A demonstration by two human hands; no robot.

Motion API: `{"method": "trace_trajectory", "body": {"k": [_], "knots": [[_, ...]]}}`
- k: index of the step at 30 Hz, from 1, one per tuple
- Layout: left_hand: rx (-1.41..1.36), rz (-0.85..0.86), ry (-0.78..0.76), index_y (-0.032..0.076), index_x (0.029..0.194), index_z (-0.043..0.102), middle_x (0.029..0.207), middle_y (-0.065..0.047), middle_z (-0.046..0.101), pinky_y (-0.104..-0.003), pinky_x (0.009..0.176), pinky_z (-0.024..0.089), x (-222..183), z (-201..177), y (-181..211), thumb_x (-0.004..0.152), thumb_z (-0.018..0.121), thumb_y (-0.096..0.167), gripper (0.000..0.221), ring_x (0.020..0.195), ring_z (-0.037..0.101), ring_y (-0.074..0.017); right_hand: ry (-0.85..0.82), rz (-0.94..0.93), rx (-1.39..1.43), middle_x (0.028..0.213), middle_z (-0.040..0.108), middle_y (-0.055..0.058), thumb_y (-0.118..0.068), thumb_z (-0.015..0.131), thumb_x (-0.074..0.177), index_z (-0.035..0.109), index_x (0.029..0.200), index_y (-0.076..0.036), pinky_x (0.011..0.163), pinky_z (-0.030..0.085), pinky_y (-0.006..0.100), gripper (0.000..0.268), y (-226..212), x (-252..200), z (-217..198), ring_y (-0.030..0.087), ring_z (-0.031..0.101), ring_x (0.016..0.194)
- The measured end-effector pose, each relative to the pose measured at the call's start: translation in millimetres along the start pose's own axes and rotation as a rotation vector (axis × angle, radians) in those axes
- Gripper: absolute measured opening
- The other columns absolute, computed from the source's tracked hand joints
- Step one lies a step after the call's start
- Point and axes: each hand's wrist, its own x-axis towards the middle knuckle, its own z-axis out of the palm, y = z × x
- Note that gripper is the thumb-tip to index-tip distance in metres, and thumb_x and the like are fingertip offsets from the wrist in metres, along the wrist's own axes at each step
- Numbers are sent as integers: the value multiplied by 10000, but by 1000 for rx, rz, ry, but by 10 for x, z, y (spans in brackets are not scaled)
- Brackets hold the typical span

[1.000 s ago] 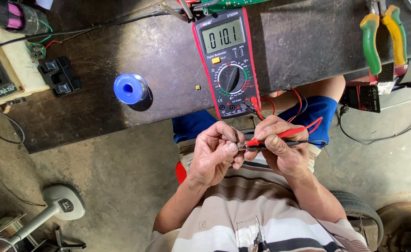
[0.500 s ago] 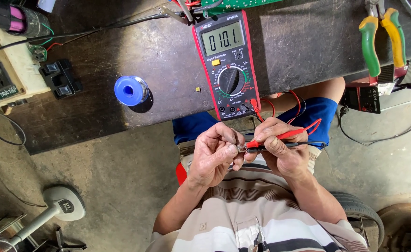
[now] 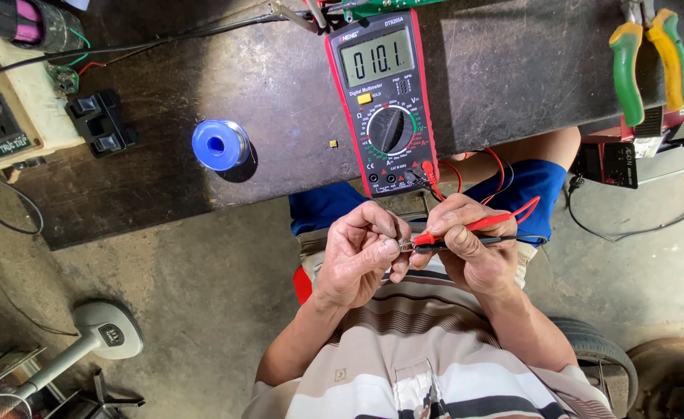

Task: Testing a small electronic component using digital and analog multimeters and then soldering it onto a circuit board.

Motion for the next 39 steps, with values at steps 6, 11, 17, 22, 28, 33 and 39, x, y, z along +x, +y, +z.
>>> {"method": "trace_trajectory", "body": {"k": [6, 11, 17, 22, 28, 33, 39], "knots": [[0, -1, -1, -94, 1003, 530, 870, -297, 608, -329, 543, 605, -7, 5, 10, 894, 669, -115, 177, 628, 677, -229, -7, -1, 19, 734, 502, 425, 27, 737, 790, 480, 740, 213, 226, 505, 488, 321, 15, -16, -17, 472, 569, 461], [-3, 0, 2, -94, 1005, 533, 875, -299, 608, -331, 542, 606, -15, -8, 5, 892, 674, -112, 182, 627, 679, -233, -11, 0, 33, 730, 495, 431, 18, 738, 791, 474, 740, 218, 217, 505, 502, 336, 22, -18, -41, 485, 566, 456], [0, 8, 2, -95, 1000, 534, 866, -297, 604, -325, 533, 600, -23, 5, 4, 891, 676, -109, 180, 620, 675, -229, -13, 3, 52, 725, 485, 439, 5, 740, 793, 465, 741, 225, 205, 504, 522, 356, 32, -26, -61, 502, 562, 450], [21, 39, -21, -84, 987, 537, 834, -289, 591, -336, 505, 588, 52, 30, 127, 885, 664, -115, 166, 593, 650, -231, -16, 10, 69, 721, 477, 445, -4, 742, 794, 459, 741, 230, 196, 503, 537, 371, 71, -33, -138, 515, 560, 445], [1068, 616, 61, -33, 988, 649, 777, -123, 613, -253, 506, 504, 270, 101, 780, 952, 558, -62, 102, 560, 563, -141, -49, -41, 14, 710, 545, 304, -140, 719, 939, 554, 773, 128, 357, 628, 402, 356, -66, 22, -63, 349, 674, 414], [1787, 848, 140, 41, 1085, 670, 852, -65, 631, -289, 578, 518, 434, -100, 948, 999, 589, -36, 142, 622, 560, -199, -39, -63, 26, 729, 568, 309, -100, 762, 897, 568, 772, 147, 340, 630, 437, 338, -31, 19, 9, 377, 701, 470], [1903, 916, 82, 22, 1093, 676, 944, -89, 595, -356, 748, 585, 545, -94, 1053, 1015, 578, -44, 141, 804, 652, -265, -42, -81, 20, 744, 566, 292, -123, 735, 933, 582, 810, 143, 398, 647, 445, 331, 12, 15, -66, 399, 724, 513]]}}
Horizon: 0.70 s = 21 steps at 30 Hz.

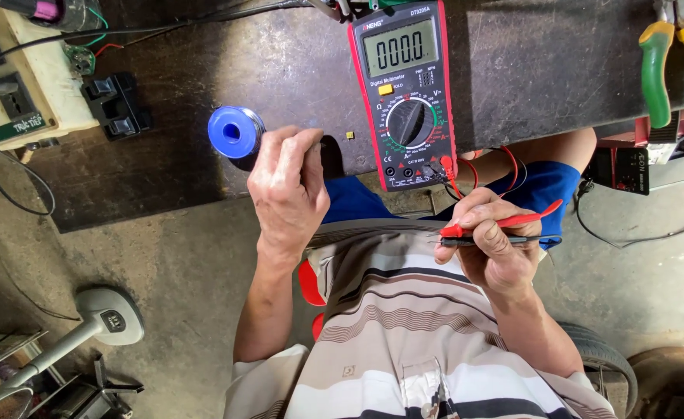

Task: Testing a small electronic component using digital and analog multimeters and then soldering it onto a circuit board.

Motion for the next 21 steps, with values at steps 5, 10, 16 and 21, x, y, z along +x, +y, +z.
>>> {"method": "trace_trajectory", "body": {"k": [5, 10, 16, 21], "knots": [[-8, 86, -7, 41, 1051, 710, 967, -93, 567, -372, 773, 556, 121, 60, 30, 983, 683, 3, 82, 829, 614, -272, -16, 10, -48, 749, 557, 265, -99, 733, 932, 577, 797, 120, 386, 644, 404, 301, -42, 32, 49, 382, 731, 515], [56, 160, -66, 97, 1003, 701, 943, -45, 559, -349, 737, 471, 175, 138, -5, 989, 695, 76, 26, 844, 565, -244, -17, 5, -55, 757, 562, 273, -109, 739, 926, 572, 809, 128, 389, 646, 422, 313, -38, 22, 44, 399, 733, 527], [77, 156, -120, 91, 947, 641, 890, -49, 525, -365, 690, 439, 191, 51, 154, 953, 682, 59, 53, 791, 518, -255, -10, 15, -46, 757, 547, 286, -135, 745, 931, 567, 815, 134, 390, 639, 449, 342, -44, 20, 44, 413, 723, 532], [-1084, -529, -86, -37, 937, 677, 883, -194, 642, -302, 626, 562, -198, 11, 429, 878, 679, -90, 80, 677, 602, -180, 31, 8, -1, 769, 562, 301, -166, 760, 921, 578, 805, 142, 440, 666, 481, 376, -21, 42, 84, 407, 724, 542]]}}
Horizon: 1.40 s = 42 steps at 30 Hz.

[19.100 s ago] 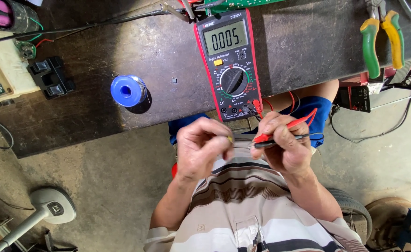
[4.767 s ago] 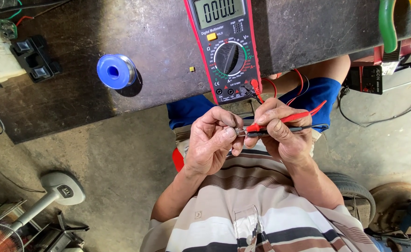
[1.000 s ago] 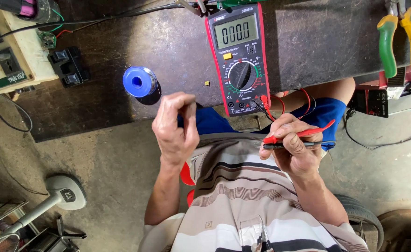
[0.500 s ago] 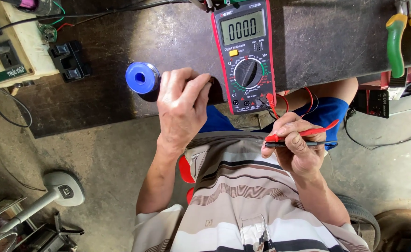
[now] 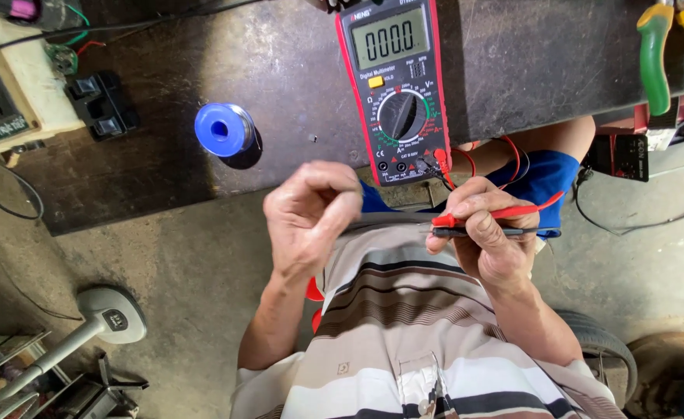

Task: Testing a small electronic component using digital and analog multimeters and then soldering it onto a circuit board.

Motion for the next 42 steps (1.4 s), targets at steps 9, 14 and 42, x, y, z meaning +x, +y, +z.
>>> {"method": "trace_trajectory", "body": {"k": [9, 14, 42], "knots": [[-691, -318, 67, -129, 1082, 620, 917, -321, 682, -340, 628, 634, -500, 287, -493, 926, 622, -151, 158, 745, 752, -296, 51, 55, -106, 769, 572, 311, -81, 783, 854, 574, 760, 152, 417, 653, 483, 328, -79, -14, 242, 394, 678, 495], [-716, -345, 66, -142, 1048, 616, 904, -321, 681, -340, 621, 647, -522, 308, -506, 911, 644, -149, 141, 721, 753, -292, 41, 50, -151, 785, 570, 293, -76, 745, 873, 568, 760, 131, 432, 642, 452, 295, -96, -33, 242, 371, 670, 513], [-753, -369, -43, -114, 977, 552, 776, -322, 661, -333, 556, 630, -496, 243, -522, 843, 676, -186, 196, 611, 736, -278, -157, 1, -462, 917, 553, 142, -32, 435, 1030, 518, 763, -41, 546, 549, 205, 280, -234, -38, 425, 181, 597, 659]]}}
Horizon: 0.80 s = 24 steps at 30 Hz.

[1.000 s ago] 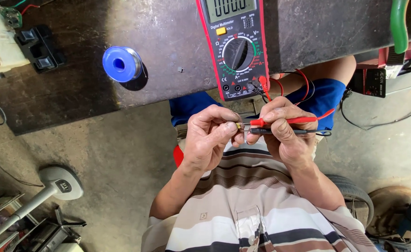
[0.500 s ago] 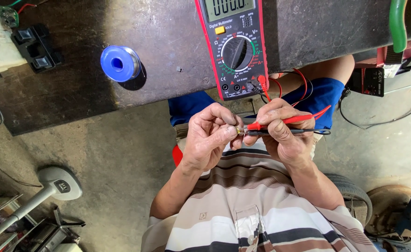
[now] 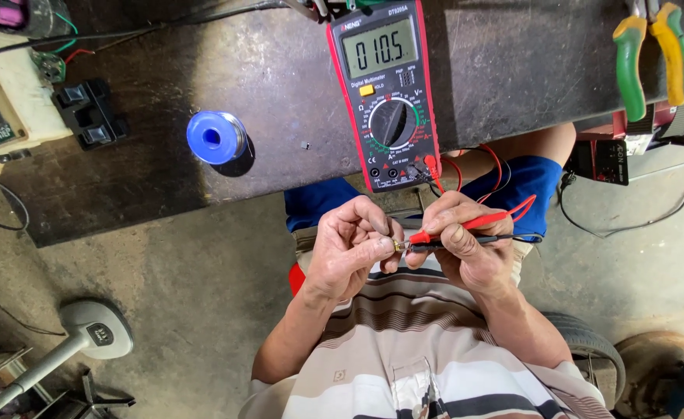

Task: Testing a small electronic component using digital and analog multimeters and then soldering it onto a circuit board.

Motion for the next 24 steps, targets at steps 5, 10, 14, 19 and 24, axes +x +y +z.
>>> {"method": "trace_trajectory", "body": {"k": [5, 10, 14, 19, 24], "knots": [[3, 1, -5, -111, 969, 551, 783, -330, 665, -333, 552, 627, 9, -1, 3, 841, 673, -192, 195, 609, 736, -276, 28, 26, 250, 892, 546, 267, -57, 432, 1033, 524, 765, 48, 429, 536, 343, 303, 316, -103, -169, 314, 586, 601], [16, 14, 1, -106, 961, 556, 787, -329, 666, -328, 551, 625, 9, 24, 24, 836, 678, -189, 194, 607, 733, -270, 57, 42, 483, 842, 558, 314, -117, 487, 1027, 555, 764, 108, 403, 559, 373, 353, 245, -15, -92, 337, 605, 558], [339, 207, 74, -99, 916, 614, 796, -290, 672, -314, 525, 597, 75, 22, 266, 826, 691, -147, 128, 594, 693, -237, 96, 34, 460, 761, 529, 310, -121, 614, 944, 559, 771, 136, 441, 597, 363, 315, 366, -60, -190, 323, 610, 495], [1406, 780, 348, 79, 926, 752, 767, -66, 678, -277, 572, 542, 261, 97, 890, 888, 674, -29, 138, 590, 598, -162, 142, 35, 449, 730, 483, 414, -129, 706, 898, 506, 792, 205, 319, 595, 497, 403, 488, -93, -409, 482, 606, 389], [1779, 912, 269, 30, 1115, 725, 879, -49, 594, -254, 576, 508, 369, -76, 1047, 994, 594, -69, 203, 685, 542, -174, 103, -29, 398, 758, 564, 298, -198, 715, 948, 587, 826, 142, 436, 660, 426, 384, 412, -65, -291, 387, 729, 503]]}}
